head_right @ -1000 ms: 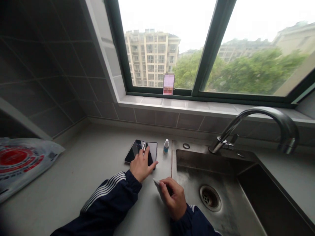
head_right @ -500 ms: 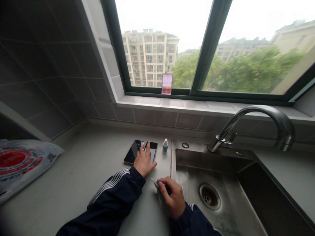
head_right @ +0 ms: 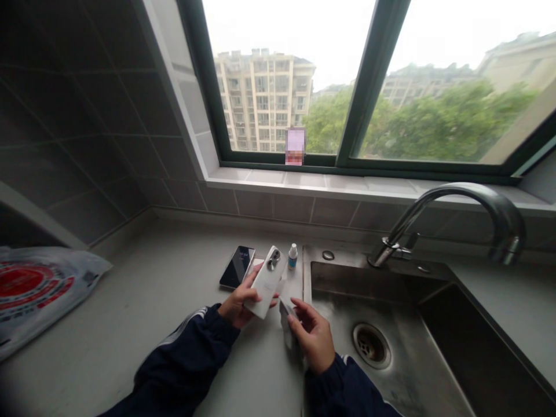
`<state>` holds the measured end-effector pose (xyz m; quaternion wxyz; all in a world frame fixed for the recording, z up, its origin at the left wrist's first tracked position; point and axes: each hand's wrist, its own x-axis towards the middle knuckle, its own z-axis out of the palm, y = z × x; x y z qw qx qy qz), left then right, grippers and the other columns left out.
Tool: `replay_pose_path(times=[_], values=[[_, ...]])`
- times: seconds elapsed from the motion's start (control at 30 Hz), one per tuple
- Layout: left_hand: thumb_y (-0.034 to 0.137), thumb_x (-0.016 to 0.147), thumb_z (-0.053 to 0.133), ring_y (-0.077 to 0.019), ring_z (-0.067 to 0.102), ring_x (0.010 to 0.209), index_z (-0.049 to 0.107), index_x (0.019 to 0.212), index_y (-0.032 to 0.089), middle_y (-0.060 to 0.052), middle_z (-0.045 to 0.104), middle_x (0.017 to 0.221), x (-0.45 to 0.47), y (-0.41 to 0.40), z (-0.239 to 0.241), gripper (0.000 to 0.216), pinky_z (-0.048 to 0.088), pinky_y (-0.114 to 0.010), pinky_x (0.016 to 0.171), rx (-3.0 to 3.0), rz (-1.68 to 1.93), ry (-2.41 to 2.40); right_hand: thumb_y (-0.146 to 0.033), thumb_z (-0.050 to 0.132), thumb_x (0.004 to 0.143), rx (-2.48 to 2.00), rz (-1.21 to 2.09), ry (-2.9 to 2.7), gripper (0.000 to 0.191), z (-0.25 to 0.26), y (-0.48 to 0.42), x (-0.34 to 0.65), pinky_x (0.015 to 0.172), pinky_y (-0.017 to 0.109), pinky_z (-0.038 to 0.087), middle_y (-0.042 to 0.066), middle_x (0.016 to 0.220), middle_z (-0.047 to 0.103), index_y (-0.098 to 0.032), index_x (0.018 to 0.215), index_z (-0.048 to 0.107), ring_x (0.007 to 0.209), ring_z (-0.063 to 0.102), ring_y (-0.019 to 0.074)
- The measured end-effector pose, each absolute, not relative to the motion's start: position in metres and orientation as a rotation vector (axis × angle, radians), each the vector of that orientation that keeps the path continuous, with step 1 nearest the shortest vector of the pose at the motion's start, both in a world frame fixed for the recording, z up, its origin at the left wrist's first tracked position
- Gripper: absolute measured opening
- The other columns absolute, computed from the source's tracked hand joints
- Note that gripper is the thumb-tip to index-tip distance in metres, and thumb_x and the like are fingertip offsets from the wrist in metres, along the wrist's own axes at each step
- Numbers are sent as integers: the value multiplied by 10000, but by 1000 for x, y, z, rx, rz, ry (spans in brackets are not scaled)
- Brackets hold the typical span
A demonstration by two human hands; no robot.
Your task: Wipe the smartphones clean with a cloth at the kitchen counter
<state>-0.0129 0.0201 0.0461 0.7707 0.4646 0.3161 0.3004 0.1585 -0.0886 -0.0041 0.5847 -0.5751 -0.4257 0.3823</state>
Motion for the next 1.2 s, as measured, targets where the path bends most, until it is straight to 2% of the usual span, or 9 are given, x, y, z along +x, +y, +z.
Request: replay_pose_path(times=[0.27,0.33,0.43,0.53,0.67,0.83,0.97,1.07,1.2], values=[[26,577,566,-322,623,1063,288,1411,315,-122,504,1375,-14,2,25,925,467,-530,901,584,624,378,-467,801,652,-1363,904,-835,365,4,-87,165,658,298,543,64,765,726,-159,819,698,706,676,214],[91,654,558,-301,642,1024,287,1422,316,-120,529,1355,-12,-2,24,846,466,-529,893,476,604,343,-463,810,639,-1359,899,-793,367,4,-87,166,621,273,533,48,755,712,-161,803,681,688,666,201],[314,812,499,-265,665,921,438,1357,178,-159,575,1296,-6,-9,23,566,497,-475,838,345,551,338,-450,814,635,-1346,881,-723,373,4,-85,169,582,252,526,31,767,698,-167,823,662,672,661,184],[495,874,393,-261,671,832,556,1237,75,-181,613,1230,2,-17,19,579,521,-454,752,304,489,357,-461,797,650,-1335,853,-644,397,3,-82,175,525,257,526,26,756,694,-166,864,642,610,657,174],[583,873,349,-303,682,801,600,1186,117,-153,677,1090,12,-27,14,615,507,-496,725,321,415,388,-465,766,685,-1344,756,-566,400,4,-77,187,503,266,538,31,738,703,-163,891,604,579,672,177],[650,852,329,-307,684,786,524,1294,153,-187,628,1201,15,-31,15,693,492,-495,721,350,407,334,-411,693,797,-1364,588,-688,378,11,-84,186,782,342,575,88,1029,720,-188,1086,595,913,702,226],[566,865,439,-252,672,894,572,1243,172,-113,694,1065,13,-27,13,562,464,-435,898,283,502,357,-234,676,816,-1311,566,-1346,317,11,-96,165,1054,472,420,101,1224,658,-198,1131,669,1171,592,290],[491,853,522,-254,617,1073,581,1240,156,-102,686,1089,12,-22,9,516,407,-385,1011,282,627,365,-104,554,876,-1215,265,-1894,426,9,-102,155,1116,504,334,88,1327,586,-201,1291,556,1286,492,263],[454,823,580,-276,566,1166,581,1252,142,-109,674,1128,14,-22,8,530,378,-396,1053,333,658,416,-76,508,895,-1272,68,-1940,453,9,-104,155,1082,457,407,98,1377,535,-178,1335,494,1334,432,247]])
